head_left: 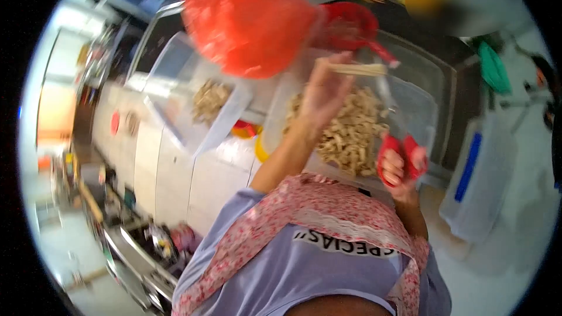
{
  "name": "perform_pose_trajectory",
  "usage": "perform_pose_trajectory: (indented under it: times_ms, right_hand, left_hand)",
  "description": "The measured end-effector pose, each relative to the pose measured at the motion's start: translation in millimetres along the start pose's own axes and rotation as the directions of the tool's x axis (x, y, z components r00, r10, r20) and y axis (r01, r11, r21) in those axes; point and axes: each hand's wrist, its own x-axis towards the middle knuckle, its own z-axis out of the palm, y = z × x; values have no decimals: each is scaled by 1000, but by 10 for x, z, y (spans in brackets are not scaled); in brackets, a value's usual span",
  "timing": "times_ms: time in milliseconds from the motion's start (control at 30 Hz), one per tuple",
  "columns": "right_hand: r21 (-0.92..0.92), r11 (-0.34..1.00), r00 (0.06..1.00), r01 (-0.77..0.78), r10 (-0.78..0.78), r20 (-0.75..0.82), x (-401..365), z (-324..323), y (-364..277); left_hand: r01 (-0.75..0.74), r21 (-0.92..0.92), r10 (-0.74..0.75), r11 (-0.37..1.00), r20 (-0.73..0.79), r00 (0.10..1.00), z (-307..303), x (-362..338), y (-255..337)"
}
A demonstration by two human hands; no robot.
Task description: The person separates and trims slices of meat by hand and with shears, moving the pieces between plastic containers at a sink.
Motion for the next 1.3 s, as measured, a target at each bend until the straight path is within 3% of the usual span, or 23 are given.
perform_pose_trajectory:
  times_ms: [67, 133, 167, 233, 267, 333, 367, 433, 467, 500, 533, 600, 633, 667, 733, 800, 833, 867, 933, 1033, 1133, 1233, 1300]
  right_hand:
    - [-30, 999, 999, -27, 25, -35, -90, 45, -78]
    - [-14, 997, 993, 80, -79, 83, -237, -49, -214]
    - [-100, 967, 972, 233, -234, 1, -316, 57, -308]
    - [-599, 682, 836, 420, -547, -37, -557, 288, -681]
    - [-856, 378, 686, 352, -727, -38, -689, 439, -779]
    - [-993, -14, 321, -121, -947, -25, -1226, 503, -1189]
    - [-906, -119, 129, -407, -989, 72, -1545, 504, -1368]
    - [-469, -130, 22, -874, -973, 230, -2083, 569, -1687]
    - [-312, -166, 79, -935, -959, 272, -2538, 459, -1965]
    - [-150, -196, 145, -969, -944, 298, -3071, 253, -2282]
    - [12, -222, 216, -975, -927, 307, -3387, 186, -2431]
    - [77, -10, 28, -997, -969, 244, -3151, 396, -2169]
    - [108, 91, -67, -990, -975, 213, -3018, 463, -2065]
    - [112, 31, -7, -993, -978, 208, -3194, 367, -2170]
    - [116, -97, 119, -988, -974, 194, -3658, 95, -2443]
    - [118, -78, 96, -990, -983, 154, -3655, 52, -2457]
    - [117, -70, 86, -991, -987, 132, -3657, 31, -2450]
    - [100, -96, 108, -990, -986, 124, -3666, 17, -2438]
    - [65, -147, 154, -987, -982, 114, -3681, 19, -2437]
    - [133, -193, 179, -972, -977, -114, -3376, 322, -2220]
    - [148, -245, 228, -958, -965, -128, -3587, 192, -2313]
    - [253, -155, 167, -955, -986, 28, -3383, 282, -2156]
    - [116, -195, 209, -974, -971, 119, -3085, 362, -2098]
  left_hand:
    - [-46, -44, 49, 998, 77, 996, 101, -76, 19]
    - [-130, -116, 142, 985, 106, 984, 182, -162, 146]
    - [-183, 23, 177, 983, 149, 973, 219, -222, 294]
    - [-372, 375, 366, 849, 90, 926, 230, -475, 737]
    - [-439, 583, 531, 684, 14, 847, 178, -636, 986]
    - [-488, 700, 660, 522, 30, 750, -248, -909, 1723]
    - [-464, 692, 636, 553, 9, 772, -289, -1090, 2029]
    - [-393, 757, 786, 522, -247, 567, -700, -1176, 2518]
    - [-334, 709, 678, 621, -272, 683, -1195, -1302, 2936]
    - [-159, 710, 603, 686, -432, 671, -1327, -1328, 3128]
    - [-79, 799, 778, 597, -552, 300, -1132, -1170, 2886]
    - [-17, 924, 917, 381, -376, 136, -524, -1065, 2236]
    - [-154, 946, 923, 285, -227, 310, -464, -1053, 2018]
    - [-304, 930, 892, 206, -51, 448, -405, -1030, 1804]
    - [-279, 955, 738, 105, 113, 665, -187, -850, 1233]
    - [-307, 928, 444, 213, 188, 876, -134, -665, 653]
    - [-46, 992, 252, -115, 74, 965, -50, -572, 422]
    - [-77, 990, 78, -120, 87, 993, -100, -474, 169]
    - [-90, 879, -187, -467, 2, 982, -319, -310, -163]
    - [-524, 223, -527, -822, 52, 848, -585, -269, -337]
    - [-542, 113, -531, -833, 116, 839, -631, -335, -388]
    - [-599, 58, -600, -799, -21, 799, -463, -352, -305]
    - [-438, 396, -496, -807, -52, 867, -457, -259, -257]
